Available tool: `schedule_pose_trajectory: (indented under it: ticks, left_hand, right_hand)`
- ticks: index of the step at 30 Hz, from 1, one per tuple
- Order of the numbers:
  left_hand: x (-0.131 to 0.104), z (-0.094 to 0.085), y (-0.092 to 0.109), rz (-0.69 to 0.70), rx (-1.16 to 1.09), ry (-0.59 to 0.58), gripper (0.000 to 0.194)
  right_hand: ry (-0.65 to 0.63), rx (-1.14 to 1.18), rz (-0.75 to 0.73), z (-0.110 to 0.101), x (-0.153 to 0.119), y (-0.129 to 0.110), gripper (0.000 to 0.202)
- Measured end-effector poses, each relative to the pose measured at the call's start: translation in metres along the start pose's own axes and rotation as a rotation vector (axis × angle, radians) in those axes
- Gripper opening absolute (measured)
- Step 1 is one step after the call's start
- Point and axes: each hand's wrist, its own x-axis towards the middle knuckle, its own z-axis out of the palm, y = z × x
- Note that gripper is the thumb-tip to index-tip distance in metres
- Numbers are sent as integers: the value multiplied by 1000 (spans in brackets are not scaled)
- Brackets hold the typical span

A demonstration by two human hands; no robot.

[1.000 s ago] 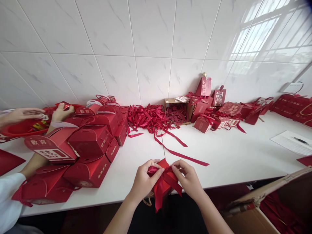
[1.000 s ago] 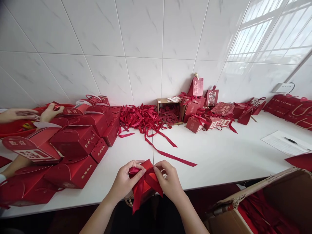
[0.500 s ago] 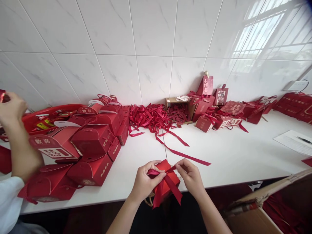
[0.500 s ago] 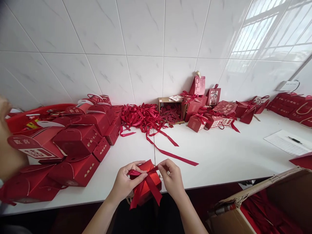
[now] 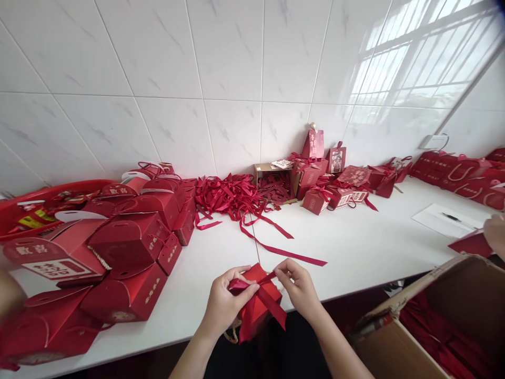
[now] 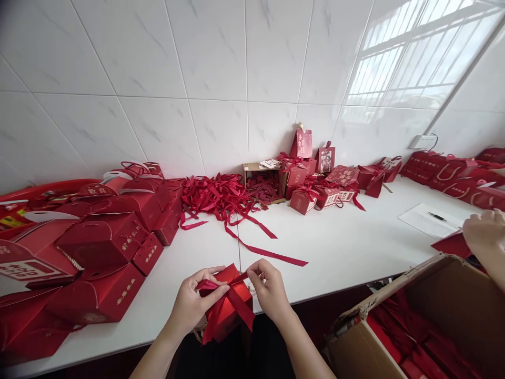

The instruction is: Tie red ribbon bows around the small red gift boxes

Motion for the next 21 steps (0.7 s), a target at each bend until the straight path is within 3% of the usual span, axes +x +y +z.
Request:
schedule_pose_trajectory:
  ticks: [6, 8, 11, 12, 16, 19, 21]
  left_hand:
    - [-5, -1, 2, -14, -131, 46, 19]
    - [-9, 0, 2, -49, -247, 42, 23]
    - [-17, 3, 4, -83, -410, 5, 28]
    - [-20, 4, 5, -86, -435, -5, 29]
    - [-33, 7, 3, -82, -452, -18, 28]
    - [-41, 5, -7, 50, -452, 4, 42]
    - [-45, 4, -17, 160, -420, 45, 61]
  right_hand:
    - [-7, 24, -2, -21, -30, 25, 38]
    - [-74, 41, -60, -15, -50, 33, 62]
    - [-195, -67, -115, 8, -74, 39, 117]
    - [-185, -108, -112, 17, -79, 40, 122]
    - [-28, -115, -127, 34, -87, 40, 101]
    - [-40, -117, -209, 17, -77, 41, 99]
    - [72, -163, -200, -4, -60, 43, 96]
